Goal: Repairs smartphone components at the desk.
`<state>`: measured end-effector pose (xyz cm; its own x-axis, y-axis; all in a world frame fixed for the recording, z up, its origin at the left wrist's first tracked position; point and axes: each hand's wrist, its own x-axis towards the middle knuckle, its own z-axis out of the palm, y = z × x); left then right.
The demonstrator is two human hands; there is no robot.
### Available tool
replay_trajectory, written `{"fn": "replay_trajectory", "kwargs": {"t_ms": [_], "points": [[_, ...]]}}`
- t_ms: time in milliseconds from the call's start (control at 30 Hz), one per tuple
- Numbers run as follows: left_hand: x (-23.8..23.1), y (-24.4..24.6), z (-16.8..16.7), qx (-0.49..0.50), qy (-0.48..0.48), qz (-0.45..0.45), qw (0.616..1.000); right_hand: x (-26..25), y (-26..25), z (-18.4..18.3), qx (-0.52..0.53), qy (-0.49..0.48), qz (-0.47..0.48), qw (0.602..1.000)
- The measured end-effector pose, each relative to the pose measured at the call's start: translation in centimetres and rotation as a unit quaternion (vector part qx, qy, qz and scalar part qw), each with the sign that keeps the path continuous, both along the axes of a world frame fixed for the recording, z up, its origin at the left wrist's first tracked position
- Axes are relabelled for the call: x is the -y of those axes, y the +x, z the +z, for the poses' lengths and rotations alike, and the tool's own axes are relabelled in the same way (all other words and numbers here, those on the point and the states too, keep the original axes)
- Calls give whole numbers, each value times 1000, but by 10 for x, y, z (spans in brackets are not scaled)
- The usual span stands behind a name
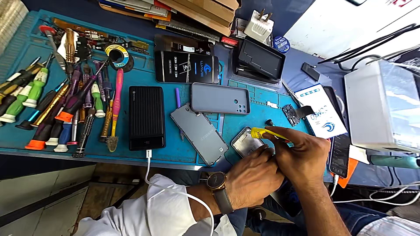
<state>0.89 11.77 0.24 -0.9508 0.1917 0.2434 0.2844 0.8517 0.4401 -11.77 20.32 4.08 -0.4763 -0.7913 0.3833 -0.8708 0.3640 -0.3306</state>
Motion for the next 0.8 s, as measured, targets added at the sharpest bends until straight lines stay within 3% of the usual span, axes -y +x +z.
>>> {"fn": "replay_trajectory", "kwargs": {"t_ms": [800], "points": [[0,-3,0,14,6,-8,1000,-5,-4,-3,-18,-10,-49,999]]}}
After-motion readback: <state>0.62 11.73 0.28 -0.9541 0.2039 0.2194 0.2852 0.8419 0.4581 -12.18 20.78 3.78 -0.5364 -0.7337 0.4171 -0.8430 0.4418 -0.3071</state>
